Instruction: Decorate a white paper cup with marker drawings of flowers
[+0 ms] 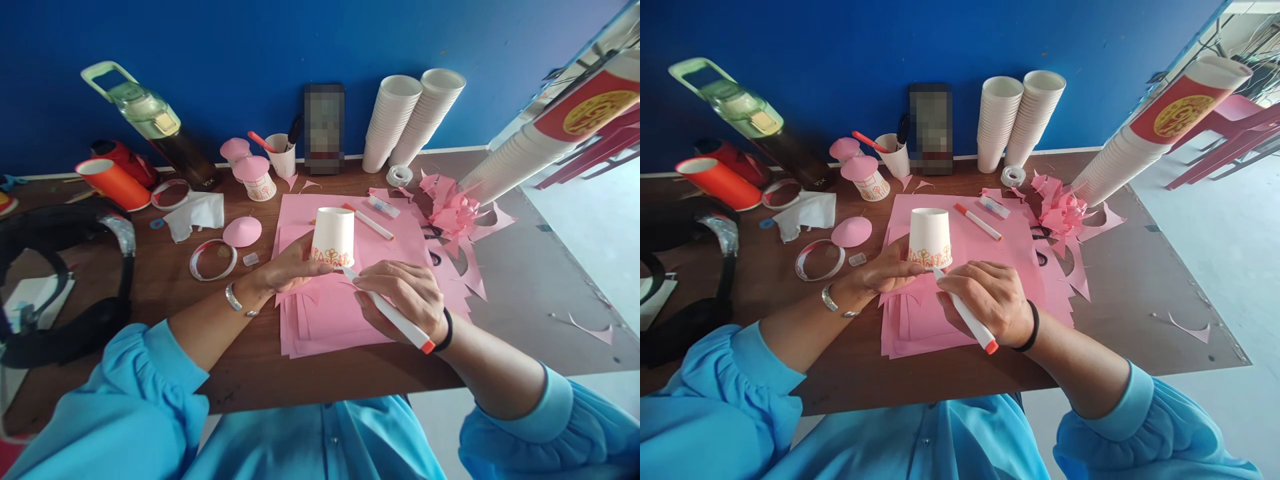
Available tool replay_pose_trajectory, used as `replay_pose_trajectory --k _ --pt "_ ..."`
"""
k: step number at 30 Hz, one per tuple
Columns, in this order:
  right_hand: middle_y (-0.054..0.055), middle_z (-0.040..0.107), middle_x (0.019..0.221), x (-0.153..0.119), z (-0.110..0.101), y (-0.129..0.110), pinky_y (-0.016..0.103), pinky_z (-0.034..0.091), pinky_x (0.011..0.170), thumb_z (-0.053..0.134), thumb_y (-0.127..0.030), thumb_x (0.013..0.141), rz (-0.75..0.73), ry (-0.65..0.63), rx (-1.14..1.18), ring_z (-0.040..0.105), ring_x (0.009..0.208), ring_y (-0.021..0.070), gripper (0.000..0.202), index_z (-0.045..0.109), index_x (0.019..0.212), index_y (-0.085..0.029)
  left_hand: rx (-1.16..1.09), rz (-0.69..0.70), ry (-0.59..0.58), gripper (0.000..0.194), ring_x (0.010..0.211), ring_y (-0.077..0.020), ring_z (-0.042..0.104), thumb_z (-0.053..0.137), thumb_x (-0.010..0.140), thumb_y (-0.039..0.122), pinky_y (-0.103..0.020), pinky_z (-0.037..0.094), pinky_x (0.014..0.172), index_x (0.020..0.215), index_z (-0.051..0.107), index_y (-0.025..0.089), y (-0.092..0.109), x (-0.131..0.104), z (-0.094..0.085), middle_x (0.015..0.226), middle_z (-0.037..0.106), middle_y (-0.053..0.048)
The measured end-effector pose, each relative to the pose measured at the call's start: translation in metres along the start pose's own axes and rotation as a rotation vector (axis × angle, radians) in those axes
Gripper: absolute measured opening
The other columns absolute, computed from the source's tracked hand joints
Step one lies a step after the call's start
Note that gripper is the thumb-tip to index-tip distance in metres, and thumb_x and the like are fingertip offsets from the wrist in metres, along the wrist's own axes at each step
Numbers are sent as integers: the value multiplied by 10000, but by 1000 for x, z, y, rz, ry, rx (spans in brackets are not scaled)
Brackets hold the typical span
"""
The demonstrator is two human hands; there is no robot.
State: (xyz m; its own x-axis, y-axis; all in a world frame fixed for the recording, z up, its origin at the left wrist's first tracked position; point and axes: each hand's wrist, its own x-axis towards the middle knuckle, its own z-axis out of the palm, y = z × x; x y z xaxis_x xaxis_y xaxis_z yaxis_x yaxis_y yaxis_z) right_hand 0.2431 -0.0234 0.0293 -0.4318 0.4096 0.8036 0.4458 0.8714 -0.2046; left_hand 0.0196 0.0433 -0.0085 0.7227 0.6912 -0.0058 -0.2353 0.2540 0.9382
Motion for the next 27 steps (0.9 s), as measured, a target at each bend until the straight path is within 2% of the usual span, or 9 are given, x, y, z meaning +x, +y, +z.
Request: replay_pose_trajectory --k 9,14,20,23,27 --pt "37 741 815 3 -5 -1 275 629 622 633 -99 966 6 20 -16 733 670 162 187 616 1134 -177 -35 30 7 527 1187 -297 731 855 855 356 -422 592 994 1340 672 263 2 0 2 1266 759 -96" --pt "90 762 917 0 -4 2 276 651 664 654 -117 976 16 21 -65 758 764 177 204 628 1176 -149 -51 11 -10 487 1095 -255 751 842 867 284 -393 596 962 1318 669 217 1 1 1 1191 776 -98" --pt "73 767 938 -4 0 2 256 661 675 642 -144 1007 18 0 -41 768 784 158 194 622 1197 -174 -64 -40 7 763 1042 -265 758 958 721 342 -384 601 902 1391 614 224 6 1 5 1232 760 -112" --pt "83 771 948 -4 -1 2 256 662 697 651 -134 998 13 16 -14 776 805 164 194 629 1190 -159 -63 -68 5 708 1018 -259 759 976 706 334 -373 606 869 1319 644 215 6 2 6 1155 772 -93" --pt "87 770 931 -3 -4 2 278 657 684 666 -118 972 9 39 11 771 790 182 218 643 1187 -146 -96 -45 29 526 1025 -233 755 945 757 301 -356 615 890 1213 703 205 0 2 1 1090 784 -73"
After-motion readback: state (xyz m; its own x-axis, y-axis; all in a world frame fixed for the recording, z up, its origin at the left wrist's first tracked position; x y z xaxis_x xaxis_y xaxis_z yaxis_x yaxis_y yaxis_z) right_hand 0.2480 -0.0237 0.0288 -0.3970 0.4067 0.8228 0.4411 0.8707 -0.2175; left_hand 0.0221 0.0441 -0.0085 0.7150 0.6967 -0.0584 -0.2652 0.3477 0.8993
